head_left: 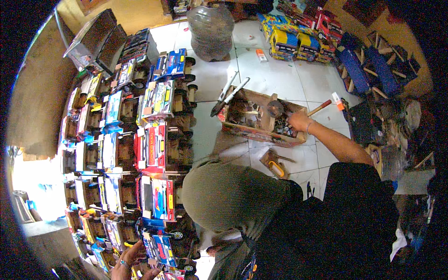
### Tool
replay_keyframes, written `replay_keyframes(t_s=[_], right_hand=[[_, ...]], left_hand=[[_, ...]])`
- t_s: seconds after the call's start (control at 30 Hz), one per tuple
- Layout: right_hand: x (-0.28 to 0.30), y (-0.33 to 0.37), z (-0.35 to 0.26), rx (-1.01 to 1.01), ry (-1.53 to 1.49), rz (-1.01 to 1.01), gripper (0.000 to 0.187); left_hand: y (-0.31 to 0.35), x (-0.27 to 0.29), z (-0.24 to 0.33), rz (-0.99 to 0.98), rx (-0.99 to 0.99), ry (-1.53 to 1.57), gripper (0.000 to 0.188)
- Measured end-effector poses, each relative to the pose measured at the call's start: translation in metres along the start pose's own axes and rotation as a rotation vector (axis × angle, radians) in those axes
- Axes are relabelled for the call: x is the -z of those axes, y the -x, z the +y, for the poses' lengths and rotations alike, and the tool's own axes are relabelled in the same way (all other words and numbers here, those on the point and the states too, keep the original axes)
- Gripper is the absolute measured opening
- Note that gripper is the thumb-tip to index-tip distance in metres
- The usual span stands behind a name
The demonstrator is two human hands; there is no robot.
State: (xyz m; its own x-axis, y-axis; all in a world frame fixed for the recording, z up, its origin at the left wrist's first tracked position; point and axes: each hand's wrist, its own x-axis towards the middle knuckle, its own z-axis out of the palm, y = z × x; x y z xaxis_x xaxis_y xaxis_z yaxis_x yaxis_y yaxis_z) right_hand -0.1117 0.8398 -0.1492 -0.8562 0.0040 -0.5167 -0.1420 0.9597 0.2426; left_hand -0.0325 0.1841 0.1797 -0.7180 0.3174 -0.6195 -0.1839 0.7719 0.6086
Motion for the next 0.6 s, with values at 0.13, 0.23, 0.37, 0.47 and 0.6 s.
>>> replay_keyframes(t_s=[0.13,0.23,0.37,0.47,0.6], right_hand=[[0.035,0.005,0.022,0.194,-0.350,-0.063,0.054],[0.060,0.006,0.038,0.110,-0.508,-0.188,0.066],[0.104,0.021,0.044,0.000,-0.546,-0.320,0.063],[0.149,0.046,0.036,-0.147,-0.752,-0.375,0.052],[0.218,0.075,0.008,0.144,-1.047,-0.243,0.046]], left_hand=[[0.006,-0.001,-0.003,0.024,-0.019,0.024,0.058],[0.009,-0.001,-0.006,0.027,-0.059,0.003,0.059],[0.014,-0.001,-0.006,0.050,-0.057,0.029,0.059],[0.016,0.001,-0.003,0.059,-0.197,-0.040,0.061],[0.018,0.005,0.003,0.147,-0.211,-0.095,0.072]])
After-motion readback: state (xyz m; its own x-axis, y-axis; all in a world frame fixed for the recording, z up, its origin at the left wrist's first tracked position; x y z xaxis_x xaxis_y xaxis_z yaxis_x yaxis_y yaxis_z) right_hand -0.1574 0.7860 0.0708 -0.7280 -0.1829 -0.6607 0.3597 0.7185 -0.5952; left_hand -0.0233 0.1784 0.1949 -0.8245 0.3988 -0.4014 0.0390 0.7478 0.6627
